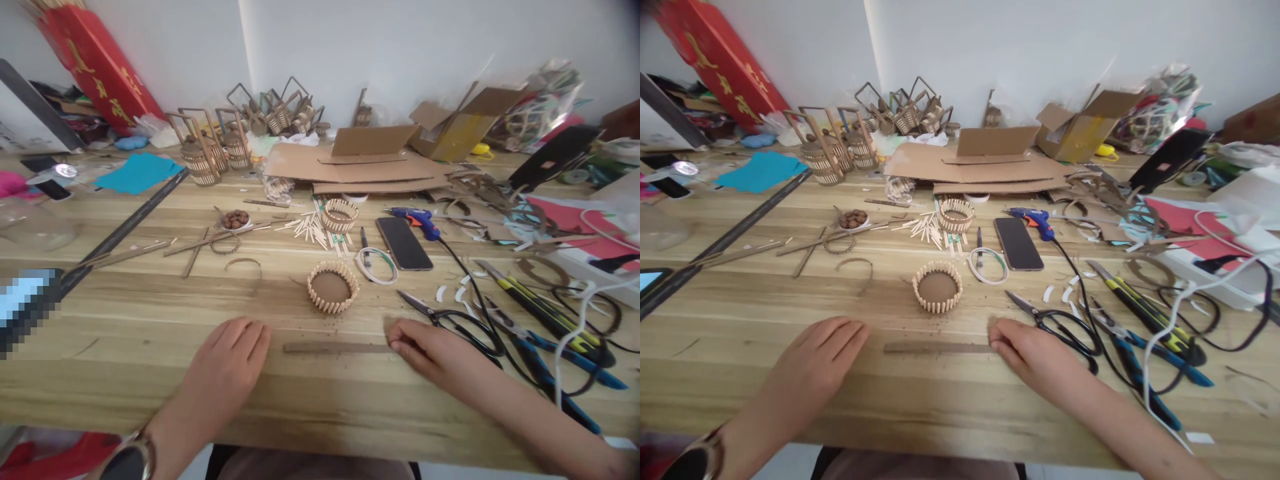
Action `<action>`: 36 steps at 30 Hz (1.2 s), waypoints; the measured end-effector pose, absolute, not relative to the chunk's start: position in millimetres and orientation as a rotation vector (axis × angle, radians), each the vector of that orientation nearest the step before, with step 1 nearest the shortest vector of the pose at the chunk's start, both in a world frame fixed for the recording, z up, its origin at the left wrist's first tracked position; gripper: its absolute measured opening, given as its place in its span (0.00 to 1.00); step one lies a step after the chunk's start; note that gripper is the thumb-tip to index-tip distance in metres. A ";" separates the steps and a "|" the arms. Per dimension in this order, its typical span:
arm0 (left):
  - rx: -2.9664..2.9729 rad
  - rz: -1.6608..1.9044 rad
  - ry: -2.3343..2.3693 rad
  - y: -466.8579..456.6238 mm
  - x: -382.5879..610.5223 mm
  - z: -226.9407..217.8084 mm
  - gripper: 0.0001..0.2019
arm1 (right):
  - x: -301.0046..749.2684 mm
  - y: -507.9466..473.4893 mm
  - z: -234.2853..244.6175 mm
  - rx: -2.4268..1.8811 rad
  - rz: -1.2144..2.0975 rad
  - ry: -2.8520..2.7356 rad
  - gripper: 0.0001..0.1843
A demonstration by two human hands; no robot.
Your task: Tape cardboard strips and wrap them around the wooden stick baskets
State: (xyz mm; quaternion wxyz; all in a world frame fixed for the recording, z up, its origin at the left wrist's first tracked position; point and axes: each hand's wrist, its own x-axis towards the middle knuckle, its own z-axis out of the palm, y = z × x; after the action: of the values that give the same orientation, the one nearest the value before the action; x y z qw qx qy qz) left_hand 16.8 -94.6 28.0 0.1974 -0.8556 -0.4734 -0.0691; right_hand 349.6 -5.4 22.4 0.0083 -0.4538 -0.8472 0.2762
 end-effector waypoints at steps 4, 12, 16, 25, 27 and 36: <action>-2.568 -0.330 -1.229 -115.0 49.1 27.4 0.18 | 350.7 -4.4 19.3 -1.412 0.867 -2.642 0.10; -2.625 -0.306 -1.298 -104.5 92.9 -9.0 0.18 | 351.8 -5.8 27.6 -1.441 0.767 -2.720 0.08; -2.641 -0.311 -1.310 -106.3 90.0 -13.3 0.17 | 354.3 9.7 40.7 -1.461 0.425 -2.752 0.09; -2.684 -0.386 -1.370 -105.6 89.8 -18.5 0.15 | 321.7 64.8 23.7 -1.457 -0.111 -2.534 0.12; -2.701 -0.440 -1.393 -105.1 89.0 -15.8 0.14 | 317.6 68.6 21.0 -1.434 -0.156 -2.513 0.11; -2.585 -0.652 -1.857 -105.4 96.2 -2.8 0.14 | 319.4 -12.8 64.4 -0.919 -0.247 -2.602 0.14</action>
State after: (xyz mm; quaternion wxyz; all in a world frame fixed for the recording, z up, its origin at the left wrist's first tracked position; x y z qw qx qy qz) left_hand 96.2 -105.4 -2.8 -0.0538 -0.7945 -0.5707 -0.2003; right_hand 319.4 -12.8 64.4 0.1844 -0.3259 -0.9231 -0.0877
